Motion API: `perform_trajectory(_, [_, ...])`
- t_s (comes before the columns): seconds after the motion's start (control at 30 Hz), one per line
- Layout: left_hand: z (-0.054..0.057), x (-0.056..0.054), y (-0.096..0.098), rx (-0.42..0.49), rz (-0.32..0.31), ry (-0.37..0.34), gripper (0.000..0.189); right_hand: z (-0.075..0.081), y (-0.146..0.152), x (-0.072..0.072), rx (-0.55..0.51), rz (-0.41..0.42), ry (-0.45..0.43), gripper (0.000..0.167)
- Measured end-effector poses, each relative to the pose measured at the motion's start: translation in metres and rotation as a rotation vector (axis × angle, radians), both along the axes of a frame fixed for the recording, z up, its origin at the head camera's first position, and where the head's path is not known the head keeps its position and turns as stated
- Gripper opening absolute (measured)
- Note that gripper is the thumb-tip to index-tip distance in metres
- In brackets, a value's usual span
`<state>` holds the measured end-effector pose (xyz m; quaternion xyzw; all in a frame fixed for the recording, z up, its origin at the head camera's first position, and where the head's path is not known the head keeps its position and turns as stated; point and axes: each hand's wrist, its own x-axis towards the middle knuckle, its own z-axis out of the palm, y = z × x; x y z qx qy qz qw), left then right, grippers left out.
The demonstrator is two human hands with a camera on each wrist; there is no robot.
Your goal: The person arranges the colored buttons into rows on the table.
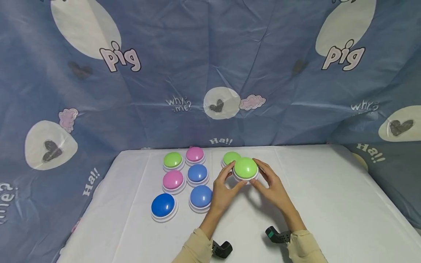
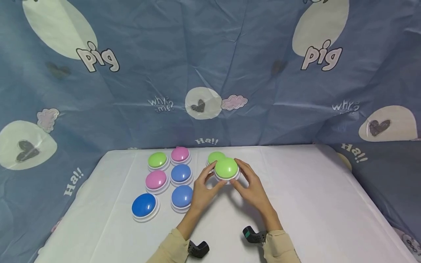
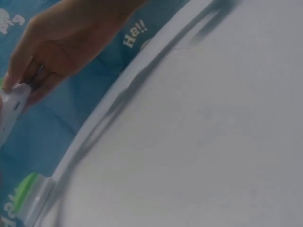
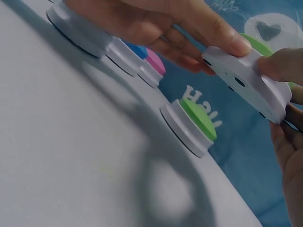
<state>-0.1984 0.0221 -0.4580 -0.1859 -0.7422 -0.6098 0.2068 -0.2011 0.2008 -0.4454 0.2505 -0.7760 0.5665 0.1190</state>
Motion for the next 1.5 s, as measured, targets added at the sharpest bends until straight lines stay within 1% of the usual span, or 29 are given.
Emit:
perform_trajectory(0.17, [-0.008, -0.005, 0.013, 0.057, 0.005, 0.037, 0.064, 0.000, 0.006, -0.003, 0.045, -0.052, -0.026, 0.068])
perform_trajectory(0.27, [-0.011, -0.009, 0.019, 0.079, 0.004, 0.041, 0.064, -0.001, 0.009, -0.005, 0.048, -0.083, -0.059, 0.069])
perform_trajectory(0.33, [-0.013, -0.012, 0.022, 0.083, 0.000, 0.032, 0.064, -0.003, 0.010, -0.006, 0.050, -0.106, -0.074, 0.070])
perform_trajectory(0.53, [-0.018, -0.017, 0.029, 0.066, 0.010, 0.017, 0.062, -0.013, 0.013, -0.007, 0.051, -0.148, -0.076, 0.071])
perform_trajectory(0.6, [-0.019, -0.018, 0.031, 0.085, 0.006, 0.009, 0.061, -0.016, 0.013, -0.008, 0.051, -0.165, -0.075, 0.071])
perform_trajectory(0.73, [-0.022, -0.018, 0.036, 0.133, -0.008, -0.030, 0.061, -0.023, 0.013, -0.008, 0.050, -0.201, -0.064, 0.070])
perform_trajectory(0.87, [-0.023, -0.020, 0.039, 0.151, 0.004, -0.049, 0.061, -0.025, 0.011, -0.009, 0.019, -0.233, -0.066, 0.069])
perform_trajectory(0.9, [-0.026, -0.023, 0.040, 0.153, 0.009, -0.053, 0.061, -0.026, 0.010, -0.009, 0.013, -0.240, -0.066, 0.068])
perform_trajectory(1.03, [-0.042, -0.036, 0.046, 0.120, 0.046, -0.051, 0.062, -0.029, 0.010, -0.013, 0.008, -0.268, -0.058, 0.067])
perform_trajectory(1.1, [-0.051, -0.043, 0.051, 0.087, 0.071, -0.040, 0.063, -0.031, 0.011, -0.014, 0.028, -0.295, -0.039, 0.067])
perform_trajectory(1.13, [-0.053, -0.045, 0.053, 0.070, 0.085, -0.032, 0.063, -0.032, 0.012, -0.015, 0.038, -0.309, -0.032, 0.067])
perform_trajectory(1.2, [-0.054, -0.047, 0.056, 0.034, 0.116, -0.019, 0.063, -0.033, 0.013, -0.016, 0.064, -0.335, -0.007, 0.067])
perform_trajectory(1.33, [-0.054, -0.048, 0.062, -0.028, 0.168, -0.030, 0.062, -0.038, 0.016, -0.021, 0.081, -0.366, 0.019, 0.067])
perform_trajectory(1.4, [-0.054, -0.048, 0.065, -0.056, 0.186, -0.052, 0.062, -0.046, 0.020, -0.027, 0.079, -0.374, 0.021, 0.068])
perform_trajectory(1.5, [-0.054, -0.048, 0.068, -0.088, 0.195, -0.090, 0.062, -0.060, 0.026, -0.035, 0.073, -0.386, 0.004, 0.069])
